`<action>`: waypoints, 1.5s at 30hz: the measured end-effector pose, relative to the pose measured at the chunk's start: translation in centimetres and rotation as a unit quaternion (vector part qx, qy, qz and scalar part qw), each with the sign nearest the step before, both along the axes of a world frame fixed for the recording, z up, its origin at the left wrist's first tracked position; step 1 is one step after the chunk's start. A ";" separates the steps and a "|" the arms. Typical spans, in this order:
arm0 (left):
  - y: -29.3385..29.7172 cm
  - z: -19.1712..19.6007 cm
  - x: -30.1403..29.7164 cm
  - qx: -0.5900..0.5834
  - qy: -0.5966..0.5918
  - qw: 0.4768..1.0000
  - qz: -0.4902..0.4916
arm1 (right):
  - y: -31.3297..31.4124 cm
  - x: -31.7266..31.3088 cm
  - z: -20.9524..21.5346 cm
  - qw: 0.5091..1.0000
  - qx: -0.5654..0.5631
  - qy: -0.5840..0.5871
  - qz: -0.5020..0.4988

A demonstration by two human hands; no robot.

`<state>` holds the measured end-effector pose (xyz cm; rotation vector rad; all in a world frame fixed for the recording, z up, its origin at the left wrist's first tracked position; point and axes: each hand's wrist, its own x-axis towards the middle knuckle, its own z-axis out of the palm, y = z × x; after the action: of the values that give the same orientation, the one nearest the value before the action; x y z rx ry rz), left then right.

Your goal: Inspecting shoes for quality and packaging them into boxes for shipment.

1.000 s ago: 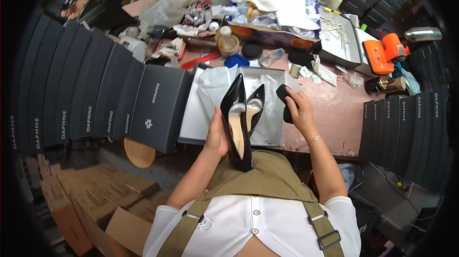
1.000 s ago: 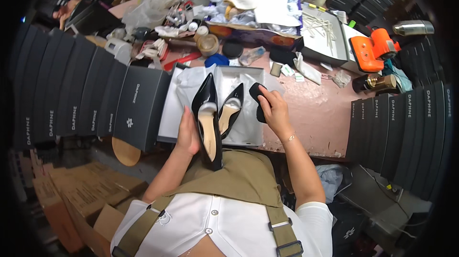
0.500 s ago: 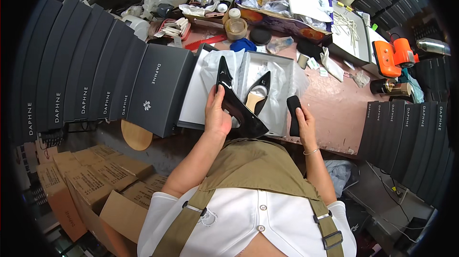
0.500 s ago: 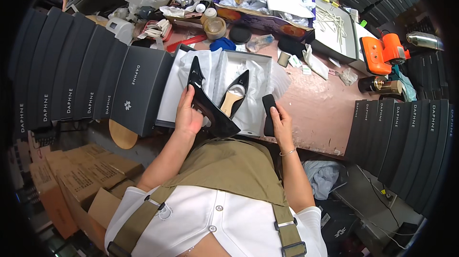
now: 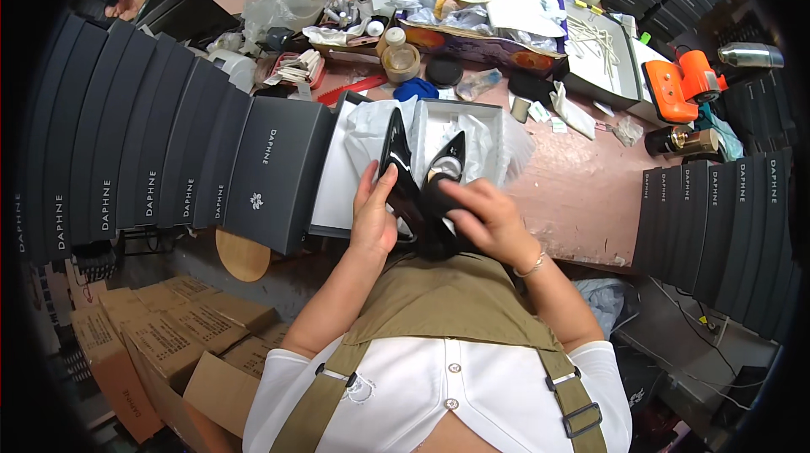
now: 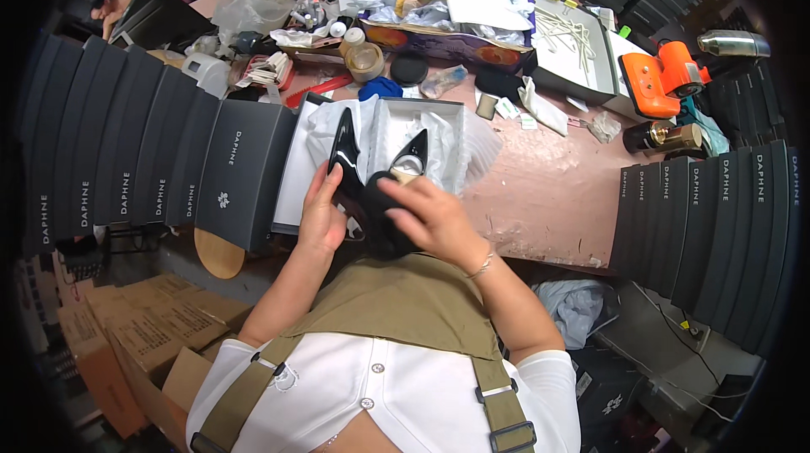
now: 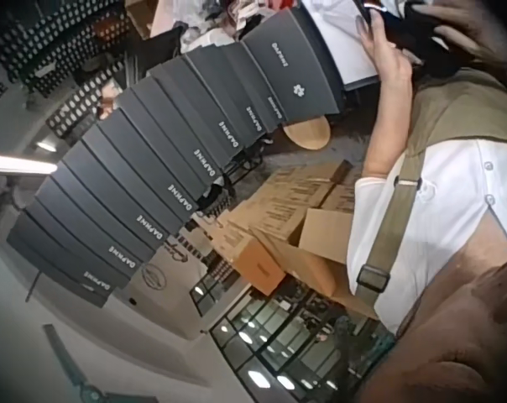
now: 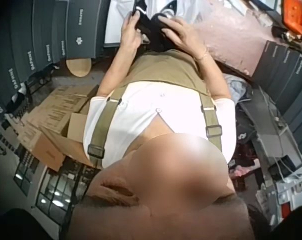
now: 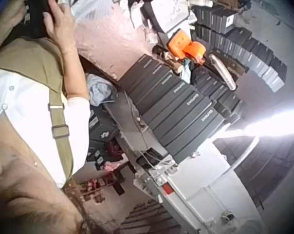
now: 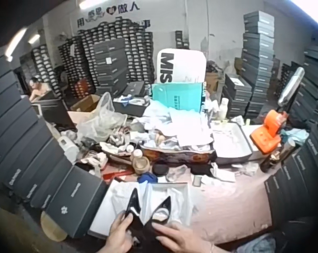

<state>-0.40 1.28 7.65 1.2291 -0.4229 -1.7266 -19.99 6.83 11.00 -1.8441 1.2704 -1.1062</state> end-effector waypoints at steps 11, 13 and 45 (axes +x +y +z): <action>2.7 1.1 0.5 0.004 0.058 0.998 -0.003 | 6.2 -5.0 -4.5 0.988 0.107 0.111 -0.002; 3.0 1.4 0.4 0.003 0.048 0.999 0.006 | 4.6 -8.1 -4.7 0.973 0.078 0.105 -0.192; -1.3 1.8 -7.1 0.027 0.017 0.999 -0.028 | -16.2 -29.5 -22.9 0.893 0.164 0.112 -0.404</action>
<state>-7.53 -0.04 9.45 1.2360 -0.3957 -1.8140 -49.52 -9.41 -11.93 -1.2073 2.3192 -0.9799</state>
